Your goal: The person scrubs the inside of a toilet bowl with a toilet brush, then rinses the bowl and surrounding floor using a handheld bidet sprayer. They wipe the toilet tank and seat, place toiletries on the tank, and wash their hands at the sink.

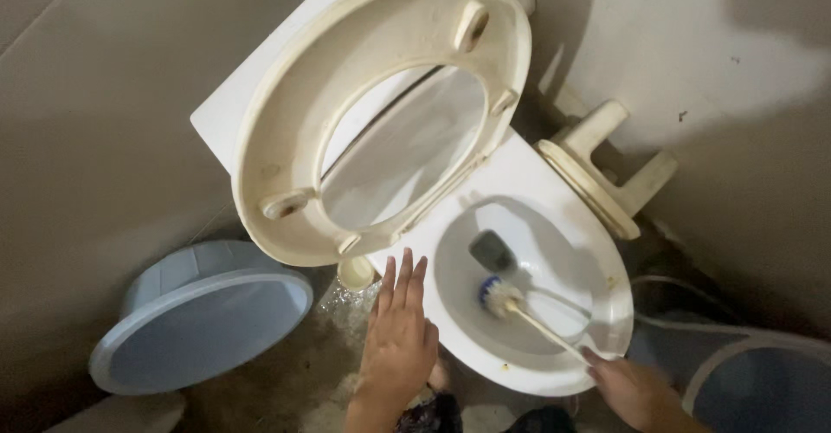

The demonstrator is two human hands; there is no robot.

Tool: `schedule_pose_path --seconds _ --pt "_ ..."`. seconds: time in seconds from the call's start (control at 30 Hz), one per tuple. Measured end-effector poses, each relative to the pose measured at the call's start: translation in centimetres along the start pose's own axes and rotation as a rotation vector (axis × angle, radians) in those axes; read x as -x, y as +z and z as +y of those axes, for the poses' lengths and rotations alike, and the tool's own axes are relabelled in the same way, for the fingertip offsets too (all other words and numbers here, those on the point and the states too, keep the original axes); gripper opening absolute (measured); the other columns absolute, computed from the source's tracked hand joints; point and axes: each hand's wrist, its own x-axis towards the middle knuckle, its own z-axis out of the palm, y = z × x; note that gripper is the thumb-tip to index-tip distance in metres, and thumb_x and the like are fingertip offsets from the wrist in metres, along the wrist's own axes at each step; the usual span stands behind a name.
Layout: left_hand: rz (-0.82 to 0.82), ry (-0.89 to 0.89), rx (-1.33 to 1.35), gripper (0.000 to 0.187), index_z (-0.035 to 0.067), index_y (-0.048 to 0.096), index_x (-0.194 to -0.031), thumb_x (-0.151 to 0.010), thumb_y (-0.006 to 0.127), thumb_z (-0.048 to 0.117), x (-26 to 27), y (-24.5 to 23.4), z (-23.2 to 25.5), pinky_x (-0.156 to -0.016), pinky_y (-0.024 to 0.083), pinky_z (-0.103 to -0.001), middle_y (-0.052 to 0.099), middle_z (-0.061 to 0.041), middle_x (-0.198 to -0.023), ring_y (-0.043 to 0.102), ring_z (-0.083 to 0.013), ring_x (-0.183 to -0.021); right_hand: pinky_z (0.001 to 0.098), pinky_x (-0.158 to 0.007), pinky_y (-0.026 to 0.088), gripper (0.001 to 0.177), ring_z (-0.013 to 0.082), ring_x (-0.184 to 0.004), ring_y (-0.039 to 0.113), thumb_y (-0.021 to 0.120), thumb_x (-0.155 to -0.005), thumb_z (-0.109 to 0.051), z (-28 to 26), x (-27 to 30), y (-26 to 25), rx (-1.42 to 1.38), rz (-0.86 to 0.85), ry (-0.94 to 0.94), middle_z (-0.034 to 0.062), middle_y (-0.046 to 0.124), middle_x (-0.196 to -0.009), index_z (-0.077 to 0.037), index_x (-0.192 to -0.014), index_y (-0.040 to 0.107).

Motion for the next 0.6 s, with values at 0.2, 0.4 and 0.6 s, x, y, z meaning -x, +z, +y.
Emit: schedule_pose_path --seconds 0.2,0.4,0.6 --pt "-0.228 -0.185 0.006 0.088 0.005 0.02 -0.159 -0.08 0.059 0.003 -0.9 -1.1 1.4 -0.12 0.013 -0.051 0.01 -0.016 -0.171 0.002 -0.0363 -0.158 0.0388 -0.086 0.061 0.053 0.0202 -0.09 0.075 0.042 -0.106 -0.039 -1.5 -0.1 -3.7 0.018 -0.077 0.025 0.0066 0.075 -0.1 -0.03 -0.158 0.033" --pt "-0.19 -0.155 0.005 0.087 0.003 0.022 -0.159 -0.08 0.057 0.002 -1.4 -0.4 1.9 -0.122 0.015 -0.049 0.012 -0.017 -0.171 0.004 -0.0356 -0.155 0.0449 -0.088 0.059 0.051 0.033 -0.093 0.074 0.033 -0.108 -0.038 -14.7 -2.6 -6.1 -0.024 0.168 -0.006 0.017 0.072 -0.097 -0.022 -0.156 0.037" --pt "-0.313 -0.184 -0.072 0.09 0.005 0.013 -0.161 -0.082 0.056 0.004 -2.6 0.3 3.1 -0.119 0.005 -0.049 0.002 -0.015 -0.172 -0.004 -0.0366 -0.158 0.0481 -0.086 0.058 0.048 0.039 -0.098 0.073 0.047 -0.103 -0.041 -10.0 -6.2 -3.0 -0.462 0.485 0.092 0.0201 0.076 -0.107 -0.012 -0.14 0.058"
